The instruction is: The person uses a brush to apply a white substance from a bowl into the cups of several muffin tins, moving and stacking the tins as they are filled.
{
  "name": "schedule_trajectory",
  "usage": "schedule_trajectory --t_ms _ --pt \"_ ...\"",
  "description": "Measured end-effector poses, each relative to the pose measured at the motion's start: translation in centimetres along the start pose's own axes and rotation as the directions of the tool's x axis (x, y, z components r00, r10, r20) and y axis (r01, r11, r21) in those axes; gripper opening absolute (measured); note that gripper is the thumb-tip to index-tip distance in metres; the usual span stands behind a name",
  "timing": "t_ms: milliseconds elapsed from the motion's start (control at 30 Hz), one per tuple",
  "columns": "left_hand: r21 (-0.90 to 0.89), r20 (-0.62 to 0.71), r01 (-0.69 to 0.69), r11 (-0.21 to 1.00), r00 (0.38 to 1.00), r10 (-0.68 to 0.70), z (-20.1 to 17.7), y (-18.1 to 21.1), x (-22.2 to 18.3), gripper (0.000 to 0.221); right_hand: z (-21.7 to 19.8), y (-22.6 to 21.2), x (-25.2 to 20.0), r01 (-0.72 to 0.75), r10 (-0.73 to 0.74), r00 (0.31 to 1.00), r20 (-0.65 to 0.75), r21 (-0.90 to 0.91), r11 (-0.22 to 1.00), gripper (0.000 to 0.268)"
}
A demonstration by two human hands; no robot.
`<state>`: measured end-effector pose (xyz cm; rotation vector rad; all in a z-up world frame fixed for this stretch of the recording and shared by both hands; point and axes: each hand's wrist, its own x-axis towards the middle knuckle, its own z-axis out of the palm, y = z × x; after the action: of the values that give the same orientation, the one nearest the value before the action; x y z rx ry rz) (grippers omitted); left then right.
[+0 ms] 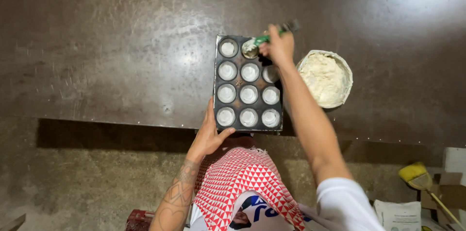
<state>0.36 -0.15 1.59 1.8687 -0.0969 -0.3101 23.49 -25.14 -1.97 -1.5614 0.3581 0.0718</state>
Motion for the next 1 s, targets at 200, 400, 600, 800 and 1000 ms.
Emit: schedule_trajectory --t_ms 200,400,600,800,1000 --pt "0.02 -0.005 0.004 1.0 1.0 -0.004 -0.1 0.1 0.0 0.115 -11.5 2.1 -11.7 0.023 -0.062 0.996 0.058 0.517 0.856 0.053" --pt "-0.049 0.013 0.074 0.996 0.997 -0.074 -0.1 0.8 -0.2 0.115 -25.0 -0.4 -18.3 0.276 -0.302 0.918 -0.255 -0.135 0.952 0.031" --pt "-0.033 0.022 0.063 0.997 0.998 -0.062 -0.4 1.7 -0.1 0.113 -24.6 4.4 -13.8 0.045 -0.259 0.946 -0.195 -0.712 0.7 0.021" --pt "0.013 0.01 0.065 0.998 0.998 -0.065 -0.1 0.5 -0.2 0.116 -21.3 -3.6 -17.1 0.112 -0.195 0.975 -0.109 -0.514 0.851 0.016" --pt "0.055 -0.002 0.037 0.998 0.999 -0.037 0.1 -0.7 -0.1 0.116 -10.2 -13.8 -15.4 0.81 -0.408 0.583 0.703 -0.46 0.363 0.035"
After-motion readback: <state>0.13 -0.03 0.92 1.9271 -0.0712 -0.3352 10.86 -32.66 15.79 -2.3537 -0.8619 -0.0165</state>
